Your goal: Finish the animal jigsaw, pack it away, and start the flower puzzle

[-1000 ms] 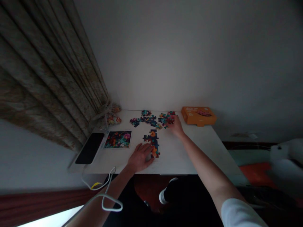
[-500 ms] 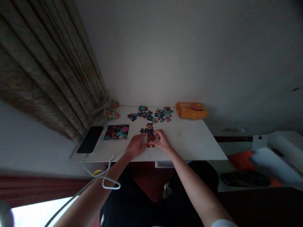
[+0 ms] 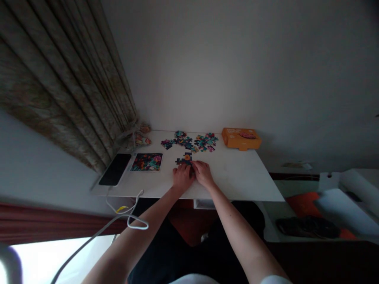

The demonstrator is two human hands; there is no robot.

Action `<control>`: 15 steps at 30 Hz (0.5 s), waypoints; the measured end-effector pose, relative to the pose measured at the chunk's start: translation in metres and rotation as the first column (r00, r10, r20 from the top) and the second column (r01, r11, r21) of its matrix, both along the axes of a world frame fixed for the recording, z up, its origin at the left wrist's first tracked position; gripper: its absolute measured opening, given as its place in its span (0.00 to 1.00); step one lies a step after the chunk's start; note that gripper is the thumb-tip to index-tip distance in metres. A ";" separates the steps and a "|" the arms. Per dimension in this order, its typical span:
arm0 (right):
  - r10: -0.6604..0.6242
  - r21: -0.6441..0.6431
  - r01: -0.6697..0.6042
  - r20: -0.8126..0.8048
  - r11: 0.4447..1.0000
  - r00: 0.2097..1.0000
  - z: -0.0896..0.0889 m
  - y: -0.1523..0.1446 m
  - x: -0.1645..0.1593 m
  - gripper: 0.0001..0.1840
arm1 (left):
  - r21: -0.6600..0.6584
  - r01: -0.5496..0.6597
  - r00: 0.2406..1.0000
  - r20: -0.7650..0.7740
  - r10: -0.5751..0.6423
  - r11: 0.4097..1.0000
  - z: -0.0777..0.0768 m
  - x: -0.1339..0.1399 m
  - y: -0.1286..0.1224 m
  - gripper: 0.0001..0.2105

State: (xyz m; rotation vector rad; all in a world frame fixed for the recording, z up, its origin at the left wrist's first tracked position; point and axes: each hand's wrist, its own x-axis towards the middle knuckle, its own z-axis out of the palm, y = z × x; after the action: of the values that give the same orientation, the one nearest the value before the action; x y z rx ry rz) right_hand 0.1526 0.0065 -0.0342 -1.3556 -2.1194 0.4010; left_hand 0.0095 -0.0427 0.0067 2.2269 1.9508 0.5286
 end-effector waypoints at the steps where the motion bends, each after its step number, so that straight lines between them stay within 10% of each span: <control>1: -0.004 -0.005 0.004 0.009 1.000 1.000 0.000 0.000 0.000 0.21 | -0.015 -0.014 1.000 -0.007 0.014 1.000 0.002 0.002 0.001 0.14; 15: -0.008 0.015 0.007 0.070 1.000 0.998 0.008 -0.008 -0.004 0.16 | -0.024 0.200 0.975 0.105 -0.197 0.979 -0.007 -0.057 0.019 0.13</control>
State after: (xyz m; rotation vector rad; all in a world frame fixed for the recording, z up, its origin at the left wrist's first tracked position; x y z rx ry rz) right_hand 0.1489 -0.0017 -0.0259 -1.3881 -2.1686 0.3392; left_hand -0.0478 -0.0239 -0.0001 2.2911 1.6525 0.5646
